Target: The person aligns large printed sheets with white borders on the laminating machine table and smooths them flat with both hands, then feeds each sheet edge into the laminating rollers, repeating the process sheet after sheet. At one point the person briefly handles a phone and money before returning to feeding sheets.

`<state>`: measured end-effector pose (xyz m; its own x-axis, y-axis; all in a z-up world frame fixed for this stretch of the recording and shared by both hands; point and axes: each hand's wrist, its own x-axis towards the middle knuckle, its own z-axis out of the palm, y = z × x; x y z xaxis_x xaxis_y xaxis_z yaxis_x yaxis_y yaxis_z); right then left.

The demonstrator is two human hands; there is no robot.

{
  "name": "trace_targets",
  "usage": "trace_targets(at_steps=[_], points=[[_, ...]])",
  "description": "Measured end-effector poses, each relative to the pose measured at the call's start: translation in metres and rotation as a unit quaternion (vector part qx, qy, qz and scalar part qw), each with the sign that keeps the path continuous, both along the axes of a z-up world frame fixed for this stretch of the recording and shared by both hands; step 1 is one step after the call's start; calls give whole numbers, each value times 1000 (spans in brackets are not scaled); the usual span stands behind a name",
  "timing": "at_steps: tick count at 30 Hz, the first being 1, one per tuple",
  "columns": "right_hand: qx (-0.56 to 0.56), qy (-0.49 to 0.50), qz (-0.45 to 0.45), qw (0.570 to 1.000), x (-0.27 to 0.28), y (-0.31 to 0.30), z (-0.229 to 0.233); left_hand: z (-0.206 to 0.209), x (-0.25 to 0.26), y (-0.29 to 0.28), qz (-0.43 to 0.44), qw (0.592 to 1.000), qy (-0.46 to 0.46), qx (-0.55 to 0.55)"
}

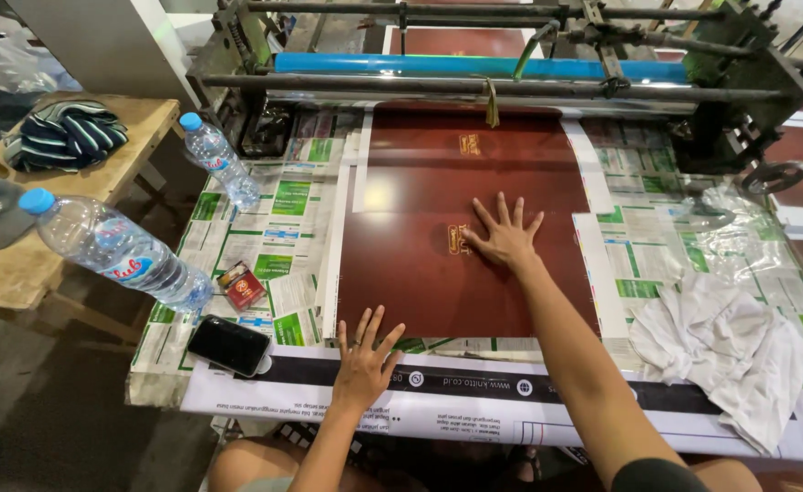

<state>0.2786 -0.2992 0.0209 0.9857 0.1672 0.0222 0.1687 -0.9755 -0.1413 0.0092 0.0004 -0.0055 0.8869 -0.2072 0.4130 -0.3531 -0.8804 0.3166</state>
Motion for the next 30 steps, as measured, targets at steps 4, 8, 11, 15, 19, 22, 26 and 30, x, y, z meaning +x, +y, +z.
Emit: trace_targets(at_steps=[4,8,11,15,19,22,26,30], points=[[6,22,1,1000,5,2,-4,-16,4,2,4,1000,-5,8],[11,-34,25,999,-58,7,-8,-9,4,0,13,1000,-15,-3],[-1,-59,66,996,-142,8,-6,-13,3,3,20,999,-31,-6],[-15,-44,128,991,-210,-4,-8,-25,11,8,44,997,-66,-11],[-139,-138,154,969,-211,-14,7,-30,7,5,52,995,-84,-2],[-20,-24,184,982,-195,-16,35,-19,-1,-3,83,983,-159,45],[36,-41,169,984,-192,-23,44,1,-13,-13,-4,970,-240,40],[114,-222,29,968,-232,1,58,3,-5,-12,-66,990,-117,38]])
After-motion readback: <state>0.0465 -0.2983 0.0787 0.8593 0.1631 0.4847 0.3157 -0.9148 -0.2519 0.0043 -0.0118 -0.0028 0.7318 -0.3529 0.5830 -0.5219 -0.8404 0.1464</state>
